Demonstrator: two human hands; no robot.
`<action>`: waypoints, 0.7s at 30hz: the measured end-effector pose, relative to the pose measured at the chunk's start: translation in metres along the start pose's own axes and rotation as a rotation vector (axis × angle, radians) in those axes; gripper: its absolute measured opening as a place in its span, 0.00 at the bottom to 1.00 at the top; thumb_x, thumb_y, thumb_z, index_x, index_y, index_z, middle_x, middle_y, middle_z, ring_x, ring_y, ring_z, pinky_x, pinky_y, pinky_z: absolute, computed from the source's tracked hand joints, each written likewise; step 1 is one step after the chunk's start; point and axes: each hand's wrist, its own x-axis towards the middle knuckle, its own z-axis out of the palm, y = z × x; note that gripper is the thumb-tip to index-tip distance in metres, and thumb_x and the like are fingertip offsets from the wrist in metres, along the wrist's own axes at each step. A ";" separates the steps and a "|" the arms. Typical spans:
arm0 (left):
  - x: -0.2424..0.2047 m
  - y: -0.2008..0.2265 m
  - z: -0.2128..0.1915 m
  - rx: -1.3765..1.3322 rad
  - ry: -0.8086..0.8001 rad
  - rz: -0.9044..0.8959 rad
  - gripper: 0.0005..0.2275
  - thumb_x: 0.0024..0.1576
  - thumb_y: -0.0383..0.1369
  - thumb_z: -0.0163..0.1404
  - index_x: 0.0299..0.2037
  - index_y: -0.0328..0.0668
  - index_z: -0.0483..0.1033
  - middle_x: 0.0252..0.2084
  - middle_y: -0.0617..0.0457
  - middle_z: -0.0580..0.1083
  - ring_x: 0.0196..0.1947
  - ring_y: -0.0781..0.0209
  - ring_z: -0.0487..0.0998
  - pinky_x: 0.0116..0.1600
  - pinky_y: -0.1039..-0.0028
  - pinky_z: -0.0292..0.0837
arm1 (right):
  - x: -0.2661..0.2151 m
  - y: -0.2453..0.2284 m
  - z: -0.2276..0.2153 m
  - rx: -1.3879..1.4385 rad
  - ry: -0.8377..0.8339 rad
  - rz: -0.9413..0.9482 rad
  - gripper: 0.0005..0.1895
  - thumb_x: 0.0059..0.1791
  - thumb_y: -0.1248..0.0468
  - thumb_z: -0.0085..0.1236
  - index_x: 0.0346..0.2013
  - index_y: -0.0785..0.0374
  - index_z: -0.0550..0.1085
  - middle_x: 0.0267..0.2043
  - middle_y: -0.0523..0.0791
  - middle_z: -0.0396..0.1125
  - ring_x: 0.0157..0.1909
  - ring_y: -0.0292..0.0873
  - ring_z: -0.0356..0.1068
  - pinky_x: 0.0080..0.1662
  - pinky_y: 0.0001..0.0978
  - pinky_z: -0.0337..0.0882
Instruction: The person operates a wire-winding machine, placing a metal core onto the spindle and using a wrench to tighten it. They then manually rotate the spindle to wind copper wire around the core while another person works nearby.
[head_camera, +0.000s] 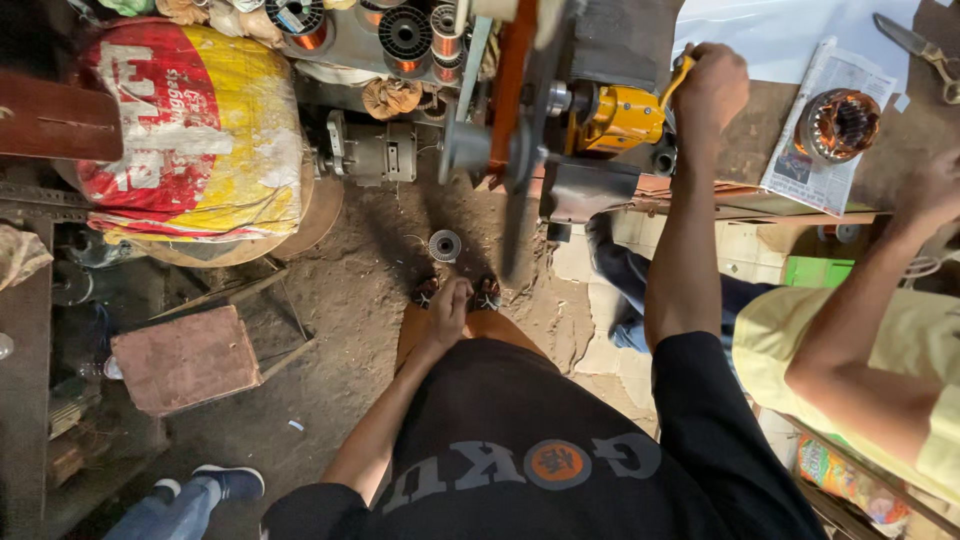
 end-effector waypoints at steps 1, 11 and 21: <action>-0.002 -0.001 0.000 -0.023 0.030 0.078 0.17 0.72 0.41 0.36 0.45 0.35 0.71 0.31 0.51 0.70 0.26 0.63 0.70 0.34 0.71 0.66 | -0.004 0.002 0.012 -0.023 -0.041 0.019 0.06 0.45 0.62 0.63 0.33 0.53 0.85 0.33 0.50 0.75 0.32 0.57 0.75 0.32 0.47 0.73; -0.018 -0.004 0.003 -0.002 0.091 0.076 0.13 0.71 0.37 0.38 0.43 0.37 0.72 0.29 0.51 0.69 0.26 0.62 0.70 0.34 0.70 0.66 | -0.141 0.007 0.001 0.029 0.047 -0.163 0.03 0.47 0.69 0.63 0.32 0.57 0.79 0.37 0.46 0.71 0.45 0.54 0.72 0.43 0.47 0.70; -0.010 0.011 0.000 0.015 0.050 0.027 0.12 0.71 0.37 0.38 0.44 0.35 0.70 0.31 0.47 0.70 0.31 0.58 0.73 0.38 0.68 0.68 | -0.166 -0.030 -0.110 -0.083 0.468 -0.310 0.14 0.48 0.67 0.69 0.22 0.58 0.71 0.26 0.43 0.61 0.34 0.48 0.60 0.42 0.43 0.58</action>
